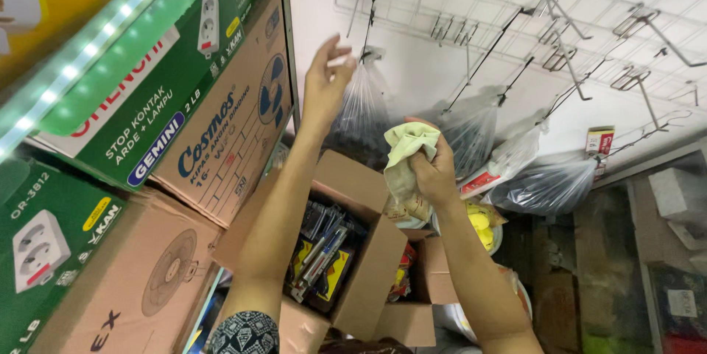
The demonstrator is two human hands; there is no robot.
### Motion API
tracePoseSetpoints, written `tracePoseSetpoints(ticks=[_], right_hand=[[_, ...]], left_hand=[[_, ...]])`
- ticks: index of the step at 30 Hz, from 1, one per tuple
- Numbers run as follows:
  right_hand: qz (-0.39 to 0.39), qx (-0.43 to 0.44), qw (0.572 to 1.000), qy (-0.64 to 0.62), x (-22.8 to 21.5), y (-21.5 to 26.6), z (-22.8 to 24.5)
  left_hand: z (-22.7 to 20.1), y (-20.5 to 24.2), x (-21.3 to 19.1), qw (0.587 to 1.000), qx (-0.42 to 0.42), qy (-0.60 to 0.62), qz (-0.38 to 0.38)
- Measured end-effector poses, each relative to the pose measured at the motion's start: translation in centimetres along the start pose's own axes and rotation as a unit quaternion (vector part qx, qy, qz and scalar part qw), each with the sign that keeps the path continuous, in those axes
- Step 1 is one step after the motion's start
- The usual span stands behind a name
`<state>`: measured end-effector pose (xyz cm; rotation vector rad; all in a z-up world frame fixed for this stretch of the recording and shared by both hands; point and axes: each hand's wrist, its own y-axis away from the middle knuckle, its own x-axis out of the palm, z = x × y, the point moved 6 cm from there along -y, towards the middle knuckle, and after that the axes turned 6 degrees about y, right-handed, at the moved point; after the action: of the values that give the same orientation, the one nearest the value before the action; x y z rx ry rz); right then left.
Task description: The person removes hardware items from a cardboard box, wipes each item with a cloth, and hangs them onto a wire display rack.
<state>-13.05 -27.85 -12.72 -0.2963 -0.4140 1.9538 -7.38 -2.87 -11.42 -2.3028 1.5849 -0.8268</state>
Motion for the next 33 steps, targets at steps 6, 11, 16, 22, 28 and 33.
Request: tracePoseSetpoints(ticks=[6, 11, 16, 22, 28, 33], right_hand=[[-0.007, 0.105, 0.990, -0.095, -1.5, 5.3, -8.6], [-0.017, 0.196, 0.974, -0.112, -1.2, 11.3, -20.3], [0.030, 0.237, 0.967, -0.087, 0.6, 16.5, -26.5], [0.100, 0.301, 0.943, -0.098, 4.0, 21.7, -31.5], [0.120, 0.281, 0.951, -0.046, 4.5, 25.7, -31.5], [0.083, 0.232, 0.969, 0.000, 2.8, 27.5, -30.9]], left_hand=[[8.7, 16.8, -3.6, 0.980, -0.143, -0.137, 0.003], [13.9, 29.4, -7.0, 0.925, -0.241, -0.293, -0.011], [16.5, 37.8, -8.8, 0.827, -0.234, -0.510, 0.032], [17.7, 44.7, -8.9, 0.733, -0.328, -0.594, 0.056], [19.9, 49.8, -9.5, 0.688, -0.348, -0.626, 0.111], [20.2, 51.0, -9.0, 0.687, -0.316, -0.643, 0.125]])
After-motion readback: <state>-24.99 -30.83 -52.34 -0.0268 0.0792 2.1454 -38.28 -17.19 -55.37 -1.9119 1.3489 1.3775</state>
